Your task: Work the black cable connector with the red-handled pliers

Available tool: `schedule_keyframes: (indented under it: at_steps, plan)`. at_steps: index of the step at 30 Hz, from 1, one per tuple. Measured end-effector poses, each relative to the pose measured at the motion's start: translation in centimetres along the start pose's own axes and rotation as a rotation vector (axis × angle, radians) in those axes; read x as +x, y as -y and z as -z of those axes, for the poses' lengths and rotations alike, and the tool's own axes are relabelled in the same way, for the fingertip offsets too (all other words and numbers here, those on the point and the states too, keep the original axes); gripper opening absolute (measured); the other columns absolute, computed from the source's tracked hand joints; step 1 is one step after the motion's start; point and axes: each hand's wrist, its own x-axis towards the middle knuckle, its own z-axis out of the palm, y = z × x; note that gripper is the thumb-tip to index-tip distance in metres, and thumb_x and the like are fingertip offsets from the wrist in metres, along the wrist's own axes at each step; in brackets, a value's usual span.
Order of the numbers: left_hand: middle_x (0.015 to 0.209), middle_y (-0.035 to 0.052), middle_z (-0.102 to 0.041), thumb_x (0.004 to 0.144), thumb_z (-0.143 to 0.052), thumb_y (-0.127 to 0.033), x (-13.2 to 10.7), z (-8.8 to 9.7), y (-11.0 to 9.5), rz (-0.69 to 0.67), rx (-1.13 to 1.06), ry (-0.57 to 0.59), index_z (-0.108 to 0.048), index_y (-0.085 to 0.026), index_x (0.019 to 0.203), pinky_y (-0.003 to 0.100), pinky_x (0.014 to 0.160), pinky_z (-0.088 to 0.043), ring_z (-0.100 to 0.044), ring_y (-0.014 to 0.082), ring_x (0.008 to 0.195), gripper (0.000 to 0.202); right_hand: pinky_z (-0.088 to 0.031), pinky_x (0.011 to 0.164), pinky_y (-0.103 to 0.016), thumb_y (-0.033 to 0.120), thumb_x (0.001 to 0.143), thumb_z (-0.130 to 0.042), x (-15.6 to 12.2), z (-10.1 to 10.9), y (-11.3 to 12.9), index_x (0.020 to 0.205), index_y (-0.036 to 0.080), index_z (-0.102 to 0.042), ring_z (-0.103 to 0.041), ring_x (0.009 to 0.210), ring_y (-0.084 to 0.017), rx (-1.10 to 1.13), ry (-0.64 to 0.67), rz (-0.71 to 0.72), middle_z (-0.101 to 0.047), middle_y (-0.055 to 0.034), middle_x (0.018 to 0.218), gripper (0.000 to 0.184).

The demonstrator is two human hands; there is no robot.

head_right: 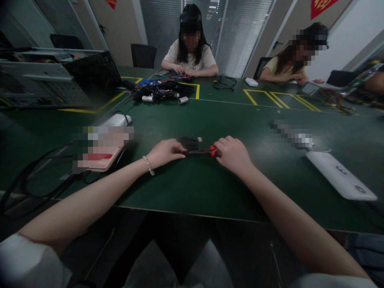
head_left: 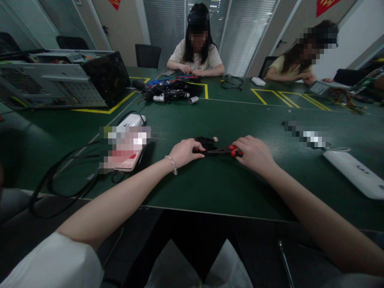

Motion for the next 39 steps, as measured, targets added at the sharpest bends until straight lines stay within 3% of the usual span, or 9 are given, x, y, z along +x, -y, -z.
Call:
schedule_keyframes:
  at_steps: [39]
  plan:
    - [0.092,0.0028,-0.059,0.074,-0.059,-0.036,0.07,-0.1,0.16,0.003,-0.01,-0.012,-0.065,-0.024,0.096,0.026,0.062,-0.04,-0.054,0.0158,0.078,0.026,-0.038,0.063,-0.031,0.023,0.07,-0.054,-0.04,-0.32,-0.01,0.091,0.015,-0.061,-0.049,0.079,-0.021,0.022,0.025,-0.037,-0.062,-0.0082,0.091,0.023]
